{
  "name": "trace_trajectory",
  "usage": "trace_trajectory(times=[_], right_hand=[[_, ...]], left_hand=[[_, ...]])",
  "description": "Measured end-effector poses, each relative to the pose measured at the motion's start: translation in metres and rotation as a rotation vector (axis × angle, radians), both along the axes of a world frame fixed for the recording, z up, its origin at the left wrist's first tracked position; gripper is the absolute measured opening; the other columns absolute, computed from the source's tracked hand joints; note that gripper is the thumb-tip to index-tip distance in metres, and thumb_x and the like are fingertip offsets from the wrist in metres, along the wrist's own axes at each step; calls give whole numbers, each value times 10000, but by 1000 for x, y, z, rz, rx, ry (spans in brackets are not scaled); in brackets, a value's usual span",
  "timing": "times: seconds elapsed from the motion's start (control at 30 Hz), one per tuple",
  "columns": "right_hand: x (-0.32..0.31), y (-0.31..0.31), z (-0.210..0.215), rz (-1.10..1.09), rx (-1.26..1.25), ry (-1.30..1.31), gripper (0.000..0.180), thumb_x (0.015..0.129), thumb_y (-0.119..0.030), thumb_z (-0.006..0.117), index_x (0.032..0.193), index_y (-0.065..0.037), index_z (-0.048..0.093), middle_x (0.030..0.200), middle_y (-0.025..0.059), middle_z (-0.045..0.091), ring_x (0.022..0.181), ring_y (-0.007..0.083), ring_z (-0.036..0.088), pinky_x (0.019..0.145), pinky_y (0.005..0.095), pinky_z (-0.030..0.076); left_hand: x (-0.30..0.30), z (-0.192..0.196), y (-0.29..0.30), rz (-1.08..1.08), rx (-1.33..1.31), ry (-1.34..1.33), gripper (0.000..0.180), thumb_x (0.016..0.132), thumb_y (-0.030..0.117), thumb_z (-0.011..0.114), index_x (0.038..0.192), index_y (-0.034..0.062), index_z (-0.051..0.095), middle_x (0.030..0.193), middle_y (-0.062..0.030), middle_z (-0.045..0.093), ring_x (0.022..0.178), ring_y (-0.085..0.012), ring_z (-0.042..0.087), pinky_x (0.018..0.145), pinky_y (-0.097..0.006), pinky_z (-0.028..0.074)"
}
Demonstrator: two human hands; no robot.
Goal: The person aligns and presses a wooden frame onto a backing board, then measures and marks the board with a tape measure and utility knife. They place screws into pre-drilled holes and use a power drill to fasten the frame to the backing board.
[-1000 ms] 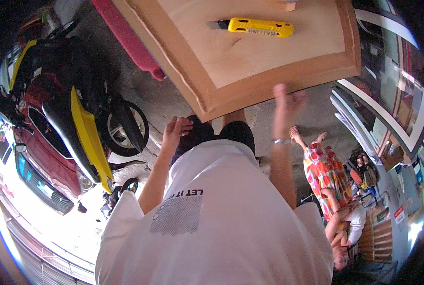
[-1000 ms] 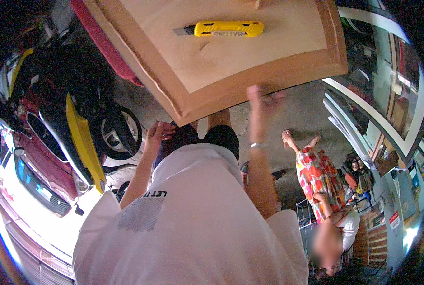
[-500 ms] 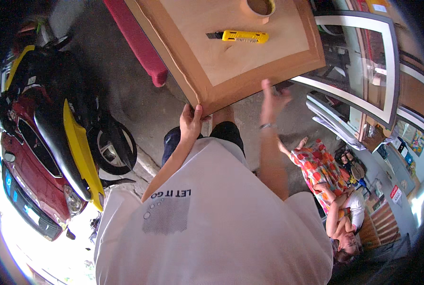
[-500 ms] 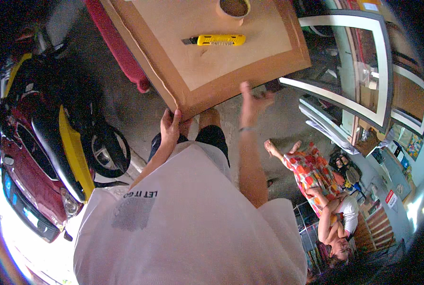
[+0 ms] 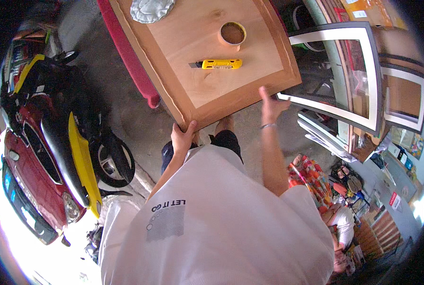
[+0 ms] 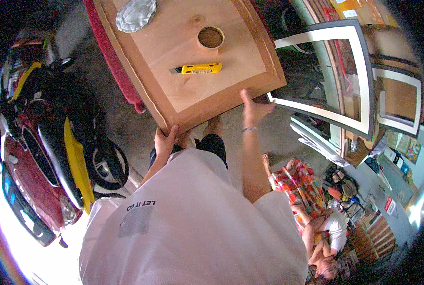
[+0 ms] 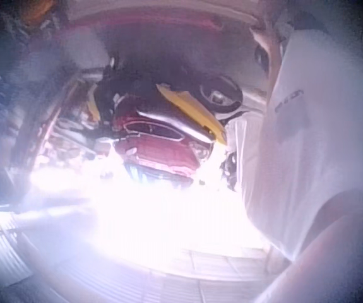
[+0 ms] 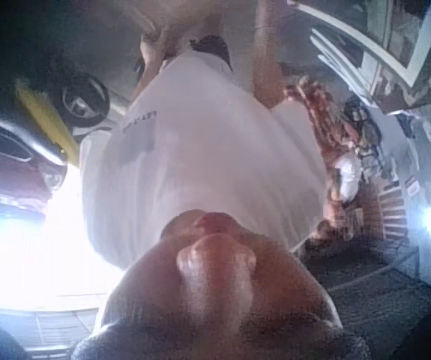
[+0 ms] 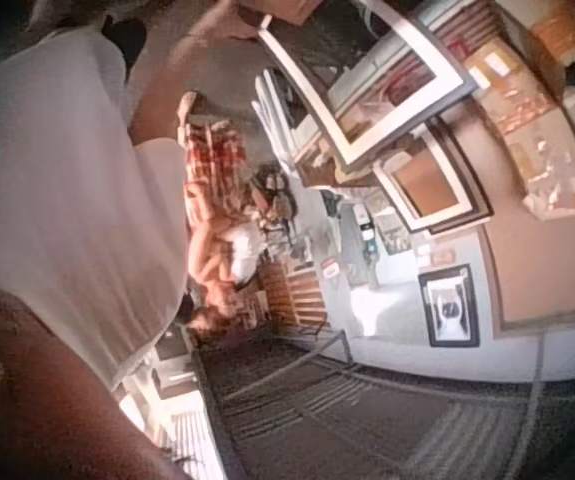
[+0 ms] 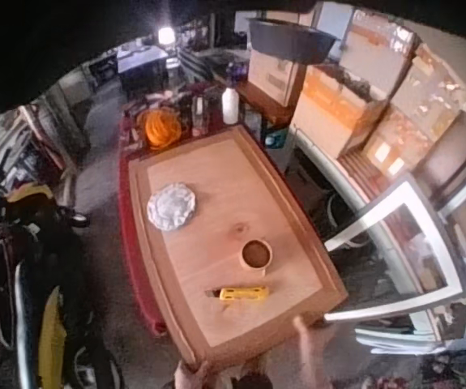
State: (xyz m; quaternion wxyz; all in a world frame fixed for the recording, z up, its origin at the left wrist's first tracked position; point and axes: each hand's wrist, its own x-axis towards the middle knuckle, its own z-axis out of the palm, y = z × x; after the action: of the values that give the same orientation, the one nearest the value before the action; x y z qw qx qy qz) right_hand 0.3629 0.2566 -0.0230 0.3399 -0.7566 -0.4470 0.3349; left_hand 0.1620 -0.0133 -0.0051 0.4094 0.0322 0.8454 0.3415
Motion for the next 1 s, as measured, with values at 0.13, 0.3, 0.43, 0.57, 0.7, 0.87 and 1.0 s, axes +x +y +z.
trace_trajectory(times=[0.13, 0.3, 0.43, 0.57, 0.7, 0.87, 1.0], right_hand=[[9, 24, 8, -22, 46, 228, 1253, 633, -381, 910, 1434, 165, 117, 1467, 300, 249, 1339, 356, 324, 1141, 459, 288], [-62, -119, -3, 319, -256, 291, 1217, 617, -307, 921, 1417, 143, 122, 1426, 281, 324, 1319, 325, 356, 1129, 463, 290], [-44, -45, 37, 185, -395, 543, 1313, 587, -259, 937, 1465, 107, 33, 1436, 273, 321, 1326, 344, 360, 1137, 467, 288], [29, 74, 23, 92, -130, 269, 1322, 617, -242, 925, 1471, 103, -23, 1447, 288, 265, 1343, 344, 335, 1163, 459, 278], [58, 113, -2, 81, -89, 148, 1202, 733, -315, 866, 1459, 107, 6, 1439, 285, 285, 1294, 302, 397, 1153, 439, 308], [-29, -36, 19, 178, -398, 612, 1039, 721, -114, 856, 1433, 91, 128, 1376, 194, 394, 1202, 261, 453, 1058, 409, 396], [-24, -33, 42, 454, -487, 489, 795, 793, -272, 815, 1331, 96, 362, 1294, 203, 520, 1209, 257, 487, 1058, 381, 374]], left_hand=[[13, 15, 14, 16, -64, 129, 722, 788, 468, 786, 1160, -82, 502, 1078, -257, 637, 1018, -342, 631, 872, -414, 500], [16, 22, 27, 102, -38, 97, 649, 828, 443, 764, 1163, -47, 504, 1014, -180, 648, 885, -242, 647, 713, -340, 532], [10, 17, 13, 153, 48, -23, 542, 880, 411, 720, 1150, -27, 550, 952, -88, 647, 785, -137, 620, 617, -264, 528], [8, 9, 2, 174, 136, -37, 388, 941, 374, 655, 1084, 26, 561, 884, -39, 631, 745, -119, 609, 639, -278, 517], [12, 11, 14, 233, 188, -66, 391, 957, 390, 628, 1077, 26, 553, 886, -39, 622, 732, -123, 606, 631, -280, 512], [14, 6, -6, 171, 120, -10, 372, 965, 374, 615, 1087, 24, 581, 897, -50, 638, 786, -138, 622, 618, -287, 519], [5, 8, -3, 182, 244, -49, 386, 981, 382, 584, 1110, 18, 579, 931, -68, 649, 786, -142, 638, 604, -298, 534]])
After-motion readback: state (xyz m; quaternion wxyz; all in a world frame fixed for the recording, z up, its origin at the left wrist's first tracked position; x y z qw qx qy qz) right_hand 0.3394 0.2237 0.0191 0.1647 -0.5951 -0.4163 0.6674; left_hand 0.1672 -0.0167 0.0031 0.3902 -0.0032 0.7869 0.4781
